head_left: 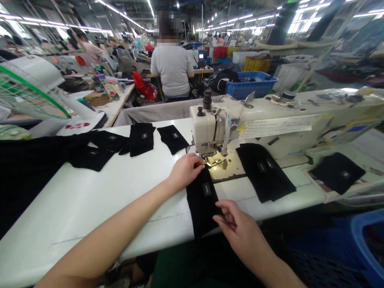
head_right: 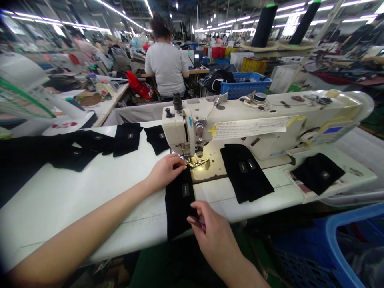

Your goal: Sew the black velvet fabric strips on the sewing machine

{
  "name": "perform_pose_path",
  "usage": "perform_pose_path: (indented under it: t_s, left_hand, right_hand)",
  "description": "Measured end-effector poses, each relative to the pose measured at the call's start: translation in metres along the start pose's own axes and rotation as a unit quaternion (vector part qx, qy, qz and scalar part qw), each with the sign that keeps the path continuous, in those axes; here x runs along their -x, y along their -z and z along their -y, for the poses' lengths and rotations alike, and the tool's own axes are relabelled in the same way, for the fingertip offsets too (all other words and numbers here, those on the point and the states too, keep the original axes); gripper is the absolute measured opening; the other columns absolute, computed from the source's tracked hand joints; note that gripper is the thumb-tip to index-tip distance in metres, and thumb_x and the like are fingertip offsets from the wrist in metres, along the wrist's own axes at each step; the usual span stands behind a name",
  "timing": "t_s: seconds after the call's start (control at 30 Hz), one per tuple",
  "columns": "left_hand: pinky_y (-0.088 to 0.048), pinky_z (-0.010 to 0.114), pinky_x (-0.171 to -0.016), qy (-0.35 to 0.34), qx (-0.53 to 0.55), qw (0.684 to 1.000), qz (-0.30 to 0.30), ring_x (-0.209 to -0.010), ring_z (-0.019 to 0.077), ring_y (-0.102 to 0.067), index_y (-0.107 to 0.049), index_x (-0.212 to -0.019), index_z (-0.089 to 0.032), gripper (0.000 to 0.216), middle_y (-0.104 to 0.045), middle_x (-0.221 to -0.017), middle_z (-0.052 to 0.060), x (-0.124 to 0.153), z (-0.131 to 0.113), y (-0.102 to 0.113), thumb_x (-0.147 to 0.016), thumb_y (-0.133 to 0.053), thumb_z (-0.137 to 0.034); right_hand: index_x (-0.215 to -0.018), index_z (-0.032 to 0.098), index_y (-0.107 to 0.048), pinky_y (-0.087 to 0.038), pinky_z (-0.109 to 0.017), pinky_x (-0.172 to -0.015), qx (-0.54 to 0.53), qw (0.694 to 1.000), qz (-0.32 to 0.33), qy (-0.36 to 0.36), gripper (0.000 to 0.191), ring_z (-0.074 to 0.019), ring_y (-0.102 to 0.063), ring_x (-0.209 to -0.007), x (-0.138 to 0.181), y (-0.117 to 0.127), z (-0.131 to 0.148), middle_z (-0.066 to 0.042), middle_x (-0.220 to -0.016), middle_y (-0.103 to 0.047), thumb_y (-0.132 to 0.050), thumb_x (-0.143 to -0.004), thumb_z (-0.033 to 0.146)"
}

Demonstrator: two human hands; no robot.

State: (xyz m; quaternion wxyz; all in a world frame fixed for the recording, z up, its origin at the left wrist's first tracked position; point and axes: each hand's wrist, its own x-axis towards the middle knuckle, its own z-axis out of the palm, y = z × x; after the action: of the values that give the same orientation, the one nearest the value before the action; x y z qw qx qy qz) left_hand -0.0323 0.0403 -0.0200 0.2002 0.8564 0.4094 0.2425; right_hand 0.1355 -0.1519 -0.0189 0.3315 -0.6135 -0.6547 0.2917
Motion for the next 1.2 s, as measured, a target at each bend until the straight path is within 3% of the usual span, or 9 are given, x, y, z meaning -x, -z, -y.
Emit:
perform_pose_path:
  t_s: [0.07, 0.17, 0.33, 0.6, 0.87, 1.03, 1.2]
  left_hand:
    - [-0.051, 0.038, -0.077, -0.028, -0.082, 0.996, -0.035, -0.086, 0.0234, -0.061, -0.069, -0.082, -0.017, 0.002, -0.065, -0.088, 0.007, 0.003, -0.003, -0.001, -0.083, -0.070, -0.018]
    - [-0.052, 0.040, -0.079, -0.068, -0.118, 0.990, -0.039, -0.089, 0.0244, -0.060, -0.068, -0.087, -0.017, 0.003, -0.063, -0.092, 0.009, 0.009, -0.005, -0.003, -0.088, -0.065, -0.019]
    - [-0.052, 0.036, -0.078, -0.132, -0.099, 0.986, -0.012, -0.085, 0.0212, -0.059, -0.071, -0.087, -0.017, 0.021, -0.062, -0.088, 0.008, 0.015, -0.001, -0.004, -0.096, -0.052, -0.019]
    - [-0.053, 0.037, -0.080, -0.153, -0.100, 0.983, -0.011, -0.086, 0.0215, -0.058, -0.074, -0.093, -0.015, 0.018, -0.063, -0.091, 0.009, 0.007, 0.008, -0.002, -0.095, -0.056, -0.021]
    - [-0.051, 0.036, -0.077, -0.161, -0.086, 0.983, -0.025, -0.083, 0.0208, -0.057, -0.074, -0.091, -0.015, 0.019, -0.061, -0.087, 0.008, 0.007, 0.010, -0.003, -0.095, -0.057, -0.022]
    - [-0.051, 0.036, -0.077, -0.165, -0.077, 0.983, -0.026, -0.083, 0.0206, -0.056, -0.075, -0.091, -0.014, 0.019, -0.061, -0.087, 0.009, 0.007, 0.011, -0.002, -0.094, -0.058, -0.019]
    - [-0.051, 0.036, -0.078, -0.165, -0.093, 0.982, -0.018, -0.084, 0.0211, -0.056, -0.075, -0.090, -0.014, 0.019, -0.061, -0.088, 0.009, 0.004, 0.012, -0.001, -0.094, -0.057, -0.018]
  right_hand:
    - [-0.103, 0.023, -0.062, -0.056, -0.029, -0.070, 0.013, 0.999, 0.036, 0.034, 0.013, -0.0175, -0.068, -0.077, 0.003, 0.002, 0.002, -0.003, -0.091, -0.070, -0.057, -0.091, 0.023]
    - [-0.118, 0.024, -0.060, -0.057, -0.029, -0.077, 0.032, 0.992, 0.083, 0.095, 0.034, -0.0179, -0.068, -0.089, 0.004, 0.009, 0.002, -0.006, -0.106, -0.068, -0.057, -0.086, 0.013]
    - [-0.123, 0.021, -0.062, -0.056, -0.025, -0.066, 0.114, 0.974, 0.055, 0.190, 0.051, -0.0149, -0.067, -0.077, 0.003, 0.014, -0.008, -0.007, -0.099, -0.067, -0.043, -0.082, -0.002]
    - [-0.110, 0.017, -0.069, -0.057, -0.027, -0.070, 0.167, 0.960, -0.025, 0.225, 0.029, -0.0183, -0.070, -0.084, 0.002, 0.011, -0.015, -0.009, -0.102, -0.072, -0.046, -0.094, 0.009]
    - [-0.113, 0.016, -0.068, -0.056, -0.027, -0.066, 0.187, 0.959, 0.001, 0.211, 0.034, -0.0182, -0.070, -0.082, 0.005, 0.008, -0.014, -0.010, -0.106, -0.071, -0.041, -0.094, 0.007]
    - [-0.107, 0.016, -0.067, -0.052, -0.026, -0.066, 0.168, 0.961, -0.011, 0.220, 0.025, -0.0175, -0.068, -0.080, 0.005, 0.008, -0.013, -0.009, -0.102, -0.071, -0.045, -0.095, 0.009]
    - [-0.102, 0.017, -0.065, -0.046, -0.026, -0.061, 0.183, 0.957, 0.004, 0.223, 0.031, -0.0185, -0.066, -0.078, 0.000, 0.008, -0.011, -0.007, -0.098, -0.070, -0.042, -0.089, 0.001]
